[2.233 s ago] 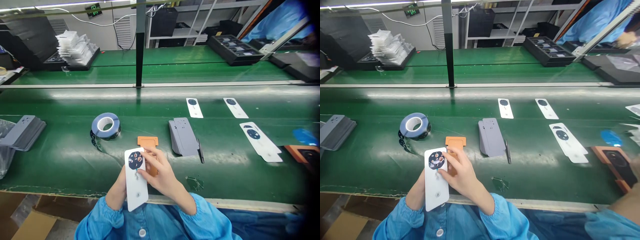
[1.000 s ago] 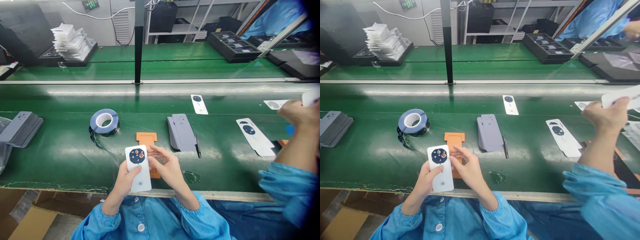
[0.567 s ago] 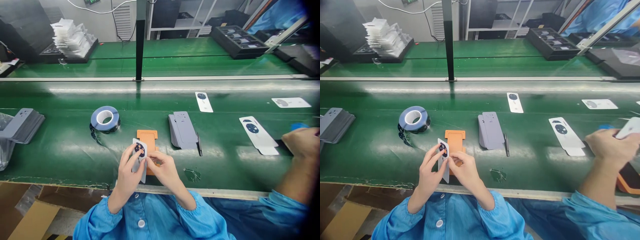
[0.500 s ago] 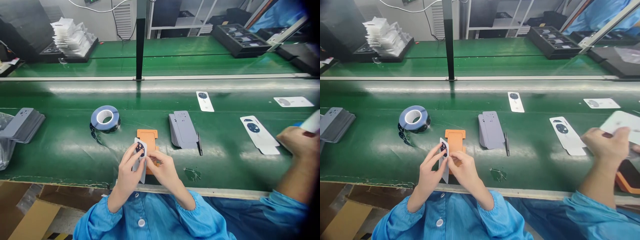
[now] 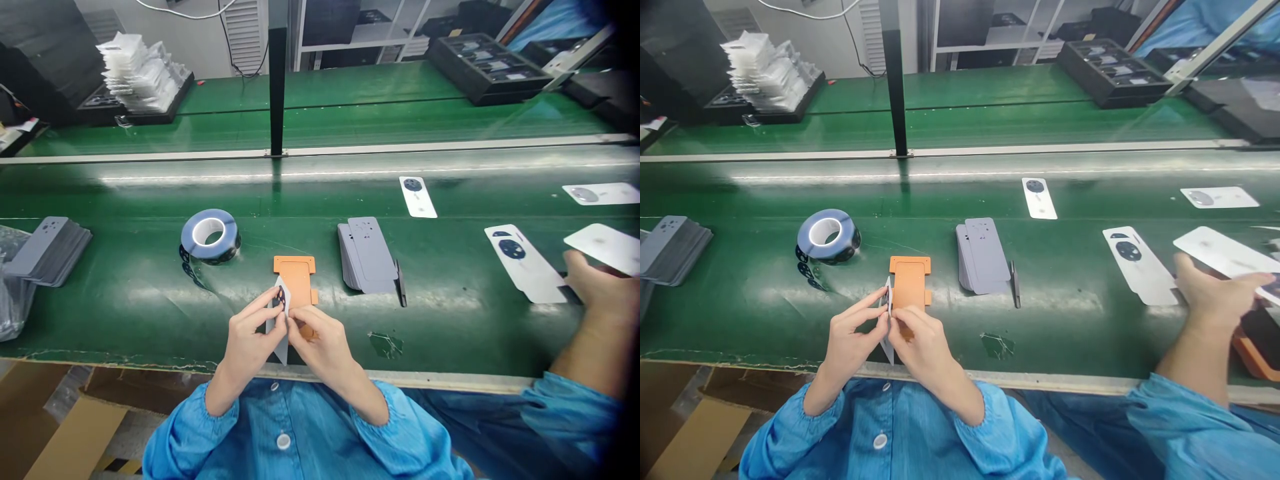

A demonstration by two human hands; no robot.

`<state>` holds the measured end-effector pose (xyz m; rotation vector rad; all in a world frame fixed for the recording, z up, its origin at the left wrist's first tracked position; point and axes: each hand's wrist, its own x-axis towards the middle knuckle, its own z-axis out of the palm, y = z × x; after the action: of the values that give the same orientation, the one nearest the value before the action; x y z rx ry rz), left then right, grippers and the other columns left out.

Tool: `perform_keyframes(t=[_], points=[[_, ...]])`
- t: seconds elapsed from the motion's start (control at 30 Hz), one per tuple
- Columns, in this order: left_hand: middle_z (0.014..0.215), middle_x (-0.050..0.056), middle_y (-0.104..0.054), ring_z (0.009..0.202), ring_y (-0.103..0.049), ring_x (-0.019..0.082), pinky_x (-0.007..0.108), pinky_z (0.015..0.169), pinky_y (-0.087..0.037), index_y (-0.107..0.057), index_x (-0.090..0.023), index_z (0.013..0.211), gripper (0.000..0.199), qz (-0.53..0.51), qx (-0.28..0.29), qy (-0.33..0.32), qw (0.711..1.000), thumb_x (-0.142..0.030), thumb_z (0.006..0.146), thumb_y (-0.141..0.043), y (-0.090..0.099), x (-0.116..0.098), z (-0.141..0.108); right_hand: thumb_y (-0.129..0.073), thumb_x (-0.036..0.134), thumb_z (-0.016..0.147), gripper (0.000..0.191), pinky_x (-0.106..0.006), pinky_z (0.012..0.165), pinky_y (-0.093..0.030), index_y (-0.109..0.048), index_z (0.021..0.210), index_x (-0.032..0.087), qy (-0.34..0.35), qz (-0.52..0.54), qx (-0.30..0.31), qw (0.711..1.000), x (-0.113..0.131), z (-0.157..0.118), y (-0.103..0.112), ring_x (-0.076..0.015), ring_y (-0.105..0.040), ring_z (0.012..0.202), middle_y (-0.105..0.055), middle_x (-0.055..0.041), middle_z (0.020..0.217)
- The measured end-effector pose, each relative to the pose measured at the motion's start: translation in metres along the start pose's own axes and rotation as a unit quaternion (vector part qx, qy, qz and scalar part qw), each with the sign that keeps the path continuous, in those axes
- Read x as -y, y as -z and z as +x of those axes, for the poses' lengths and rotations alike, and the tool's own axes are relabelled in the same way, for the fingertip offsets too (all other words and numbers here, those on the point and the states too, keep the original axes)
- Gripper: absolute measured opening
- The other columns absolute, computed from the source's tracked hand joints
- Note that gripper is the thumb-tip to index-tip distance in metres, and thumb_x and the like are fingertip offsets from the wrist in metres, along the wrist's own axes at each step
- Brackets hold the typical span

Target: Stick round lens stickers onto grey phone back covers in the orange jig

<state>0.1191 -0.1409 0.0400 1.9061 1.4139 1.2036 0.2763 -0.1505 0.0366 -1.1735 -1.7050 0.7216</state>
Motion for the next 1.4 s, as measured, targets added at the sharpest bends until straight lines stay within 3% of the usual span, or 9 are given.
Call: perform_keyframes(t=[0.33,0.6,0.7,0.8,0.87,1.0,1.13,1.23,1.4], points=[[0.120,0.011,-0.075,0.102,-0.076,0.024,0.033,0.094,-0.062,-0.081,-0.019,0.090,0.019,-0.002,0.005,0.010,1.000,-0.012,0.085,-0.064,-0.002,0.004,-0.001,-0.056,0.018,0.095,0.015,-0.025,0.063,-0.053,-0.070,0.090,0.019,-0.040,0.038,0.001,0.998,-0.001,-0.002,0.000,-0.0140,-0.064,0.066,-0.070,-0.0037,0.078],[0.142,0.011,-0.063,0.127,-0.062,0.027,0.045,0.109,-0.051,-0.076,-0.023,0.110,0.026,-0.016,0.016,0.024,0.999,-0.016,0.086,-0.069,0.008,0.011,0.002,-0.067,0.031,0.085,0.015,-0.028,0.059,-0.056,-0.074,0.081,0.018,-0.266,0.205,-0.021,0.942,-0.016,0.007,0.017,-0.0173,-0.068,0.063,-0.075,-0.0051,0.075],[0.155,0.013,-0.049,0.132,-0.058,0.030,0.044,0.105,-0.053,-0.069,-0.024,0.123,0.039,-0.103,0.028,0.105,0.989,-0.023,0.084,-0.073,0.006,0.009,0.000,-0.073,0.037,0.080,0.019,-0.028,0.058,-0.057,-0.073,0.077,0.018,-0.307,0.258,-0.034,0.915,-0.019,0.011,0.021,-0.0171,-0.068,0.060,-0.074,-0.0043,0.070],[0.133,0.015,-0.068,0.109,-0.072,0.027,0.037,0.083,-0.062,-0.048,-0.025,0.145,0.065,-0.278,0.054,0.247,0.927,-0.030,0.086,-0.073,0.000,0.004,-0.003,-0.076,0.039,0.079,0.022,-0.028,0.060,-0.058,-0.072,0.078,0.018,-0.316,0.280,-0.039,0.906,-0.022,0.010,0.018,-0.0170,-0.068,0.061,-0.074,-0.0041,0.071],[0.112,0.013,-0.076,0.090,-0.076,0.025,0.032,0.070,-0.062,-0.053,-0.019,0.140,0.063,-0.327,0.064,0.321,0.887,-0.035,0.083,-0.076,-0.003,0.003,-0.005,-0.075,0.041,0.081,0.023,-0.030,0.062,-0.060,-0.072,0.081,0.018,-0.316,0.278,-0.039,0.906,-0.025,0.007,0.014,-0.0177,-0.069,0.063,-0.074,-0.0044,0.073],[0.088,0.011,-0.079,0.072,-0.072,0.020,0.026,0.062,-0.057,-0.074,-0.011,0.095,0.033,-0.287,0.082,0.366,0.881,-0.040,0.080,-0.076,-0.005,0.006,-0.007,-0.070,0.035,0.088,0.020,-0.035,0.068,-0.063,-0.075,0.097,0.019,-0.246,0.168,-0.059,0.953,-0.030,0.000,0.008,-0.0209,-0.072,0.074,-0.075,-0.0074,0.084],[0.081,0.006,-0.077,0.067,-0.068,0.017,0.023,0.059,-0.053,-0.076,-0.013,0.090,0.023,-0.225,0.055,0.350,0.908,-0.034,0.081,-0.074,-0.007,0.006,-0.009,-0.069,0.017,0.088,0.029,-0.047,0.091,-0.061,-0.073,0.116,0.024,-0.012,-0.065,-0.146,0.987,-0.028,0.000,0.006,-0.0266,-0.070,0.102,-0.073,-0.0121,0.111],[0.084,0.004,-0.076,0.072,-0.068,0.016,0.023,0.064,-0.053,-0.075,-0.015,0.094,0.021,-0.219,0.062,0.315,0.921,-0.033,0.086,-0.069,-0.010,0.004,-0.011,-0.063,0.008,0.091,0.040,-0.047,0.097,-0.060,-0.070,0.126,0.026,0.115,-0.104,-0.112,0.982,-0.023,0.002,0.001,-0.0268,-0.069,0.111,-0.073,-0.0121,0.118],[0.092,0.004,-0.072,0.081,-0.066,0.016,0.024,0.072,-0.053,-0.070,-0.017,0.101,0.018,-0.187,0.094,0.239,0.948,-0.031,0.094,-0.060,-0.009,0.003,-0.015,-0.060,0.009,0.095,0.039,-0.044,0.103,-0.060,-0.068,0.131,0.024,0.116,-0.098,-0.059,0.987,-0.020,0.003,-0.007,-0.0262,-0.069,0.118,-0.072,-0.0119,0.125]])
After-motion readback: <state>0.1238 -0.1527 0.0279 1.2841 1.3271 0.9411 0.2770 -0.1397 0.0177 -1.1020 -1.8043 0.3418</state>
